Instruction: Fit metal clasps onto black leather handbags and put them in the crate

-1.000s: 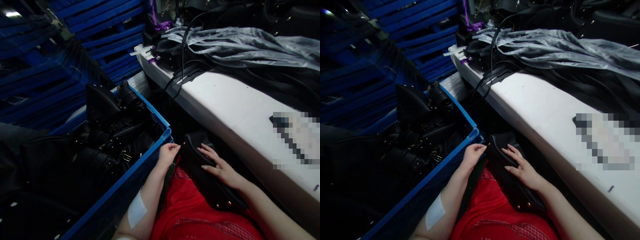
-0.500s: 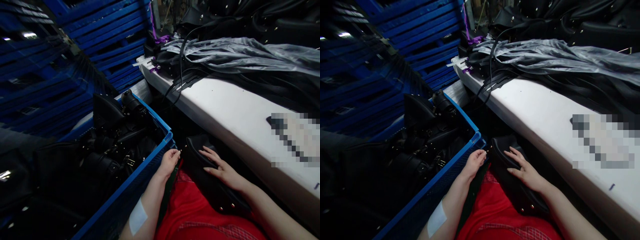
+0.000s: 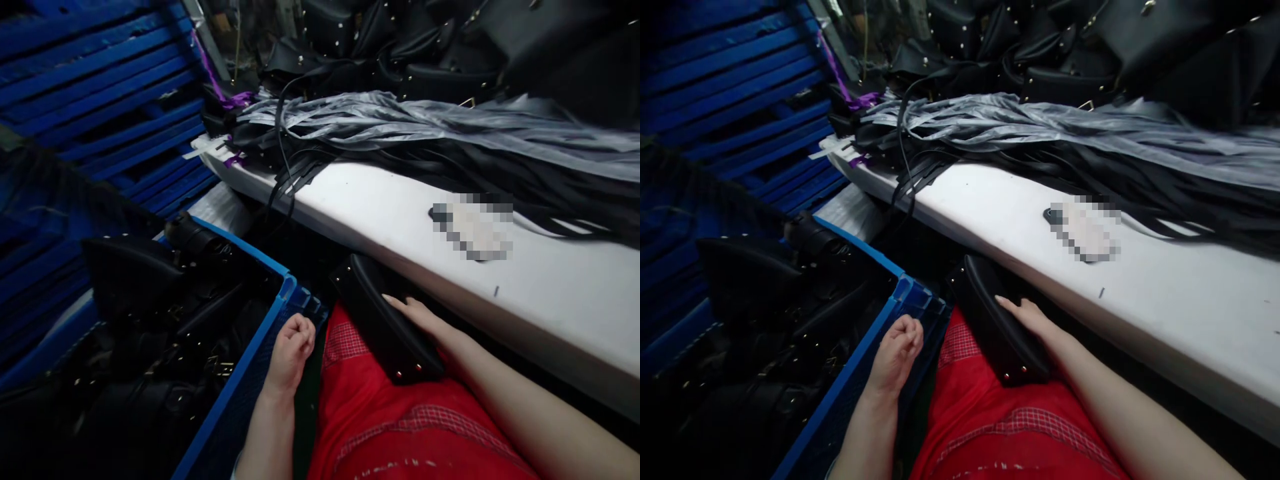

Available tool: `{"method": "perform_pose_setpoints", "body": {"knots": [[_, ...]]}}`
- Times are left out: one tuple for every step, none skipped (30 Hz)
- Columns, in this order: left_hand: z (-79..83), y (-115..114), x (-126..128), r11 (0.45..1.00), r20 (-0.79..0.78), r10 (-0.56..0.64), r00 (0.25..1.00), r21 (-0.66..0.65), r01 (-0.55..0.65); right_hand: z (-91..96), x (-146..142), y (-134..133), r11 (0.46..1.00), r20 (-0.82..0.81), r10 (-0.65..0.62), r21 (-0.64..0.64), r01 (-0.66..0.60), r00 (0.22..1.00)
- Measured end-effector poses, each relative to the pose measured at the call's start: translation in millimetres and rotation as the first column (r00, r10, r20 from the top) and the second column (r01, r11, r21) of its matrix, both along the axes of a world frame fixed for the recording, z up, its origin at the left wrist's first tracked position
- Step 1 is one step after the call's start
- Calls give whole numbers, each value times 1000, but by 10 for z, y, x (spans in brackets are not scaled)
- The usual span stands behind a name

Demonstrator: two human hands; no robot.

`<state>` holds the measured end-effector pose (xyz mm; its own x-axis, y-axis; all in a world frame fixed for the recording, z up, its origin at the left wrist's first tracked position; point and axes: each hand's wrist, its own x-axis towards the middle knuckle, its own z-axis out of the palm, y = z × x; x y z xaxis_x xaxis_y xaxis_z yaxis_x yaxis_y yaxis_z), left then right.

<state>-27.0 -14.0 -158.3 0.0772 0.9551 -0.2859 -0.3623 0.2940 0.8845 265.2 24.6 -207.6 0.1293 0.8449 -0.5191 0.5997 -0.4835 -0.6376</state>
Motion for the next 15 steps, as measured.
{"method": "perform_pose_setpoints", "body": {"knots": [[29, -8, 47, 999, -7, -32, 999, -8, 32, 21, 41, -12, 1000, -26, 2, -12, -2, 1000], [54, -17, 94, 999, -30, -50, 998, -17, 49, 54, 63, -39, 1000, -44, -1, -20, 0, 999], [74, -25, 136, 998, -67, -58, 996, -26, 56, 99, 60, -82, 1000, -54, 0, -16, -1, 999], [89, -30, 170, 998, -109, -64, 992, -33, 61, 152, 30, -141, 1000, -64, 10, 1, -9, 998], [97, -31, 193, 997, -150, -67, 986, -36, 62, 210, -26, -215, 999, -82, 37, 23, -36, 996], [96, -28, 203, 998, -190, -58, 980, -32, 53, 268, -107, -299, 996, -114, 88, 37, -84, 990], [82, -20, 200, 999, -231, -38, 972, -24, 33, 324, -208, -389, 987, -158, 159, 44, -154, 975], [55, -9, 187, 1000, -269, -8, 963, -19, 3, 374, -319, -479, 971, -198, 240, 49, -235, 950], [14, 4, 166, 999, -295, 21, 955, -25, -30, 415, -433, -563, 951, -222, 308, 47, -305, 925], [-39, 17, 142, 997, -307, 41, 951, -44, -57, 448, -541, -635, 935, -227, 353, 45, -352, 908], [-100, 27, 117, 995, -306, 48, 951, -73, -74, 475, -635, -695, 925, -218, 378, 42, -378, 900], [-165, 33, 93, 991, -289, 40, 956, -110, -75, 498, -712, -743, 923, -204, 383, 41, -383, 901], [-229, 34, 71, 988, -272, 28, 962, -141, -68, 521, -768, -782, 925, -192, 379, 48, -377, 905], [-285, 30, 52, 985, -255, 20, 967, -162, -63, 549, -805, -816, 926, -180, 378, 60, -374, 908], [-332, 22, 36, 983, -246, 16, 969, -173, -60, 585, -825, -849, 921, -164, 388, 78, -381, 907]]}}
